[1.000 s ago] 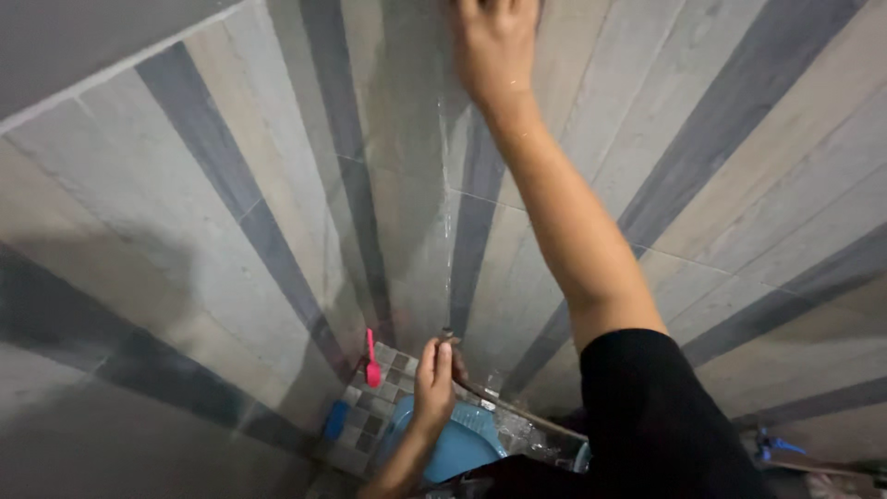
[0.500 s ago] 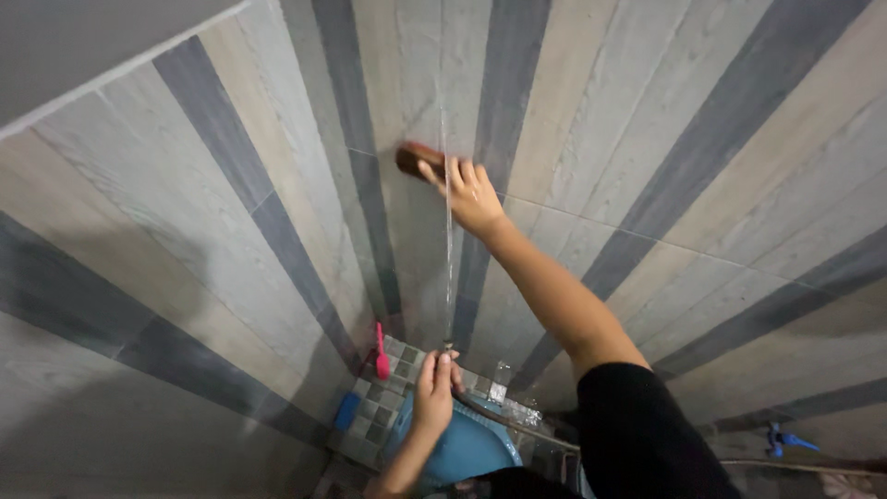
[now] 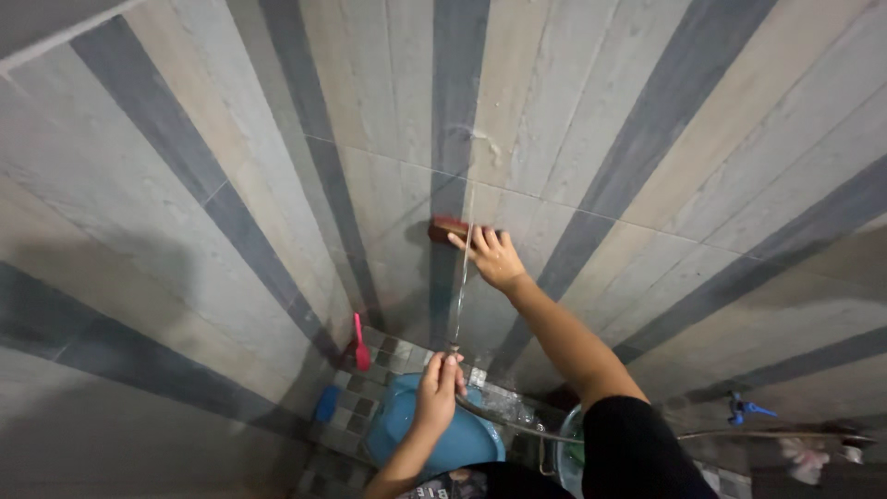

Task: The person cleans bathroom wall tiles using a handheld brush and a small water sprayer.

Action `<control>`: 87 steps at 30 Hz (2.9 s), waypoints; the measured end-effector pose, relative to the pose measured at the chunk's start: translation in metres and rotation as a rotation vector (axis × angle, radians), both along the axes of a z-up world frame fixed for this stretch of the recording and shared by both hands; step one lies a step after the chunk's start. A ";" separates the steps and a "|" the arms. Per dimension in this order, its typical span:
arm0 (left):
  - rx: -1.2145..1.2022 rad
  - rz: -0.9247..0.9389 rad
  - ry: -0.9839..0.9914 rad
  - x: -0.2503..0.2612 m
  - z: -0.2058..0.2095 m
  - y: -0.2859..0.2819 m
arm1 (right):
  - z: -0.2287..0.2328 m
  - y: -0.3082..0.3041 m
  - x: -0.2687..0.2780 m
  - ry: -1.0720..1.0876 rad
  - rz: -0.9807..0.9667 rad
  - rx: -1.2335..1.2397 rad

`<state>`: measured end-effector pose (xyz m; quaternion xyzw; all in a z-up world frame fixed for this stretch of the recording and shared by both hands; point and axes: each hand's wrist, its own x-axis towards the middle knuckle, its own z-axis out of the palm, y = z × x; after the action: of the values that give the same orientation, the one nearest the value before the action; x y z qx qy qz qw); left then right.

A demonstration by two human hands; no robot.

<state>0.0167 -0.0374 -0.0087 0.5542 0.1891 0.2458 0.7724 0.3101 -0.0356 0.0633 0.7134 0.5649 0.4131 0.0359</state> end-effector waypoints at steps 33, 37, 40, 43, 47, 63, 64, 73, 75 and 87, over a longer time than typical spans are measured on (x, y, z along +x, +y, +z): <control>0.173 -0.237 0.280 0.027 -0.047 -0.055 | -0.077 -0.172 -0.039 2.290 0.760 1.456; 0.184 -0.150 0.312 0.028 -0.047 -0.051 | -0.083 -0.176 -0.040 2.320 0.759 1.563; 0.140 -0.125 0.345 0.029 -0.048 -0.049 | -0.099 -0.175 -0.036 2.288 0.811 1.640; 0.104 -0.167 0.265 0.028 -0.049 -0.048 | -0.105 -0.172 -0.038 2.226 0.722 1.636; 0.104 -0.192 0.214 0.028 -0.036 -0.047 | -0.101 -0.166 -0.057 2.050 0.298 1.473; 0.228 -0.300 0.076 0.051 0.036 -0.051 | -0.130 -0.191 -0.053 1.941 0.078 1.331; 0.232 -0.316 0.070 0.056 0.040 -0.052 | -0.126 -0.191 -0.056 1.931 0.047 1.330; 0.216 -0.344 -0.024 0.087 0.060 -0.068 | -0.113 -0.208 -0.063 1.864 0.076 1.258; 0.225 -0.344 -0.022 0.089 0.062 -0.071 | -0.111 -0.212 -0.065 1.853 0.103 1.241; 0.216 -0.335 -0.179 0.109 0.078 -0.077 | -0.111 -0.217 -0.065 1.788 0.064 1.208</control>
<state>0.1253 -0.1145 0.0697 0.6334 -0.0025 0.1813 0.7523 0.2446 -0.2524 -0.0476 0.6412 0.1074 -0.0464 -0.7584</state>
